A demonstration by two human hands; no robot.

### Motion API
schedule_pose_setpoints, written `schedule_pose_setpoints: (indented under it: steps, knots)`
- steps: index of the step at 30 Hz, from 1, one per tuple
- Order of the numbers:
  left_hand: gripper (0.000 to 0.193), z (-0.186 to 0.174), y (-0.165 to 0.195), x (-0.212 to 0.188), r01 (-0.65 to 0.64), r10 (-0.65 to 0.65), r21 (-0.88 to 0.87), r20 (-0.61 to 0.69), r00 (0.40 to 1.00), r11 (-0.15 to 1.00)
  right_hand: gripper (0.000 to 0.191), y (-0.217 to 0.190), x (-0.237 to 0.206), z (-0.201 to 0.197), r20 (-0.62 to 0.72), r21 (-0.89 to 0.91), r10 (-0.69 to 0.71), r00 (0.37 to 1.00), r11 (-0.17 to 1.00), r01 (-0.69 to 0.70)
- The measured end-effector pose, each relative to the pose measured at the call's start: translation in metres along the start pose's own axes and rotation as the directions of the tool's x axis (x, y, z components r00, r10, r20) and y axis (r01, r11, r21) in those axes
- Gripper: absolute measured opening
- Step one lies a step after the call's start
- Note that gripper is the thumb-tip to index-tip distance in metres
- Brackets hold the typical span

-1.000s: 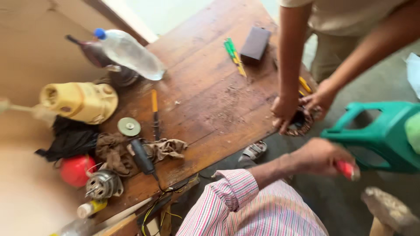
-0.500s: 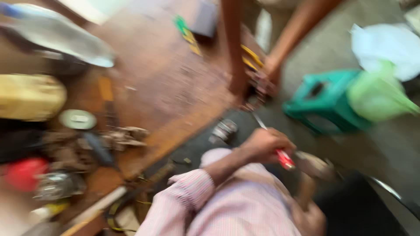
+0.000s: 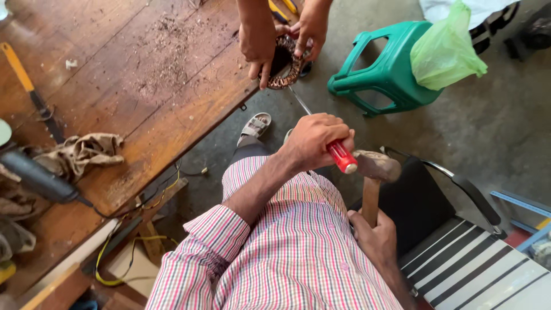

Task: The person dismantles a small electric motor armature on a wooden workbench. They hammer the wound component, pry at its windings with screwdrivers, grip and pull material out with pliers, and pick at the remaining windings by hand, placing debris aside while another person steadies the part.

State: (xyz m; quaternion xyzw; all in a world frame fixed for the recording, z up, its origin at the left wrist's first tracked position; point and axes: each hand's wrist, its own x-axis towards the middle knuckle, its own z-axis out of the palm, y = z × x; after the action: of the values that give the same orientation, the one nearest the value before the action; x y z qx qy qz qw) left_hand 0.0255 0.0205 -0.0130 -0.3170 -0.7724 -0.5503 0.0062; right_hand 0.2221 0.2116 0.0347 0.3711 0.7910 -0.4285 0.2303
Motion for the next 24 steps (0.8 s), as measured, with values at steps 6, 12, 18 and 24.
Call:
schedule_pose_setpoints:
  steps: [6,12,18,24]
  knots:
    - [0.017,-0.025,-0.027,0.004,-0.035,0.034,-0.099,-0.020,0.999,0.994,0.022,-0.030,-0.018,0.045,-0.072,0.057,0.021,0.997,0.998,-0.017]
    - [0.020,-0.036,-0.036,0.004,-0.006,0.012,-0.158,0.038,0.999,0.987,0.026,-0.050,-0.032,0.074,-0.094,0.014,0.090,0.991,0.996,-0.089]
    - [0.022,-0.043,-0.036,0.010,0.028,-0.011,-0.167,0.104,0.995,0.986,0.024,-0.058,-0.037,0.088,-0.121,0.024,0.098,0.988,0.995,-0.095]
    - [0.021,-0.040,-0.039,0.010,0.040,-0.016,-0.164,0.148,0.989,0.986,0.026,-0.050,-0.041,0.088,-0.133,0.051,0.107,0.985,0.994,-0.101]
